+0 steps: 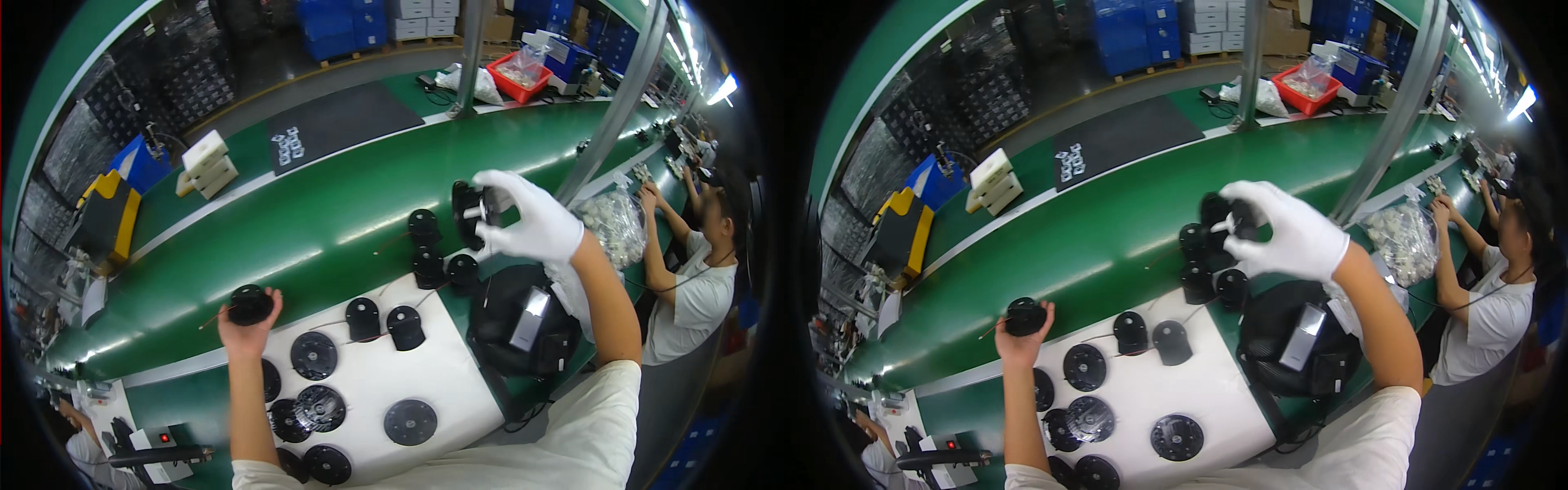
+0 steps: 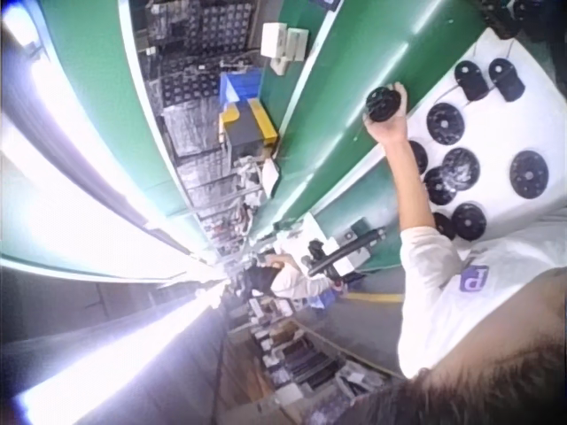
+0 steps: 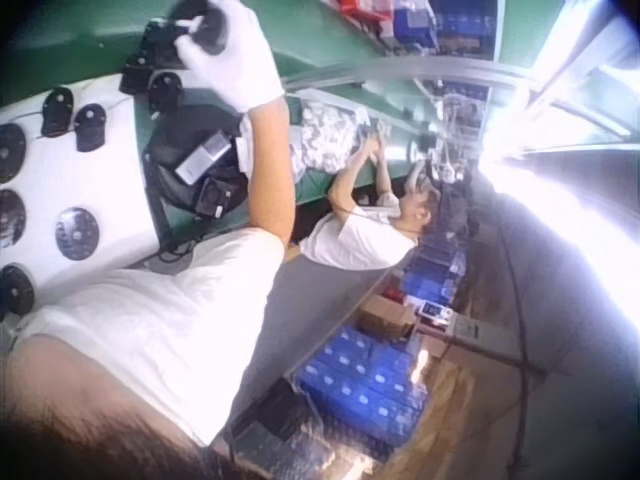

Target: Assemble circular black lighting components at a factory assembly line.

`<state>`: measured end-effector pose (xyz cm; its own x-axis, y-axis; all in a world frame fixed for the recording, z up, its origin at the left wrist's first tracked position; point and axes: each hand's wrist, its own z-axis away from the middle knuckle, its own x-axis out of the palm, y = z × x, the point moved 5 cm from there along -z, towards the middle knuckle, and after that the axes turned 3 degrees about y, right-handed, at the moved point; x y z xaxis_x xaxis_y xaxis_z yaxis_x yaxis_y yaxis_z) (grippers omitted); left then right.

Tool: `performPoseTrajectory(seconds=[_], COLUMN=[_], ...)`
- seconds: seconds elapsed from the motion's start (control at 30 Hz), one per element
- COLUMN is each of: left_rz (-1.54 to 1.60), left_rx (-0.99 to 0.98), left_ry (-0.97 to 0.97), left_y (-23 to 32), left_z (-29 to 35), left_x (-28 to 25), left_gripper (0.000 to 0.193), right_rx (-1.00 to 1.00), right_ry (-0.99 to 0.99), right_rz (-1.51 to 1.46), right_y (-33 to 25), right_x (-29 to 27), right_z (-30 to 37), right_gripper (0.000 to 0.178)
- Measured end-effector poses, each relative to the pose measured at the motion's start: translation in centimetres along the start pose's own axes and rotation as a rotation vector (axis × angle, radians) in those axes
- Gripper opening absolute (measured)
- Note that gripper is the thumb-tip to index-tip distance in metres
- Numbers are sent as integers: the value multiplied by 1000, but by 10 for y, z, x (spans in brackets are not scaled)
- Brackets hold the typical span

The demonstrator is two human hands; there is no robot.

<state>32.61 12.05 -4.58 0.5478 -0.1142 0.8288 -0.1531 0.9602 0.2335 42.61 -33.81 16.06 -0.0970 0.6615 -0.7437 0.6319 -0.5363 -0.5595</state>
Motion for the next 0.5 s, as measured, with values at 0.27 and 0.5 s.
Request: performPoseTrajectory(seconds=[0.27,0.5], left_rz=[-25,-253], left_rx=[-102,25], left_ry=[-79,-15], left_y=[-20,-10], left_z=[-53,23], left_x=[-9,-22], left_gripper=[68,56], right_rx=[746,583], right_ry=[-200,-268], right_rz=[737,1227], right_y=[222,207], right_x=[21,65], right_z=[-26,-66], right_gripper=[65,64])
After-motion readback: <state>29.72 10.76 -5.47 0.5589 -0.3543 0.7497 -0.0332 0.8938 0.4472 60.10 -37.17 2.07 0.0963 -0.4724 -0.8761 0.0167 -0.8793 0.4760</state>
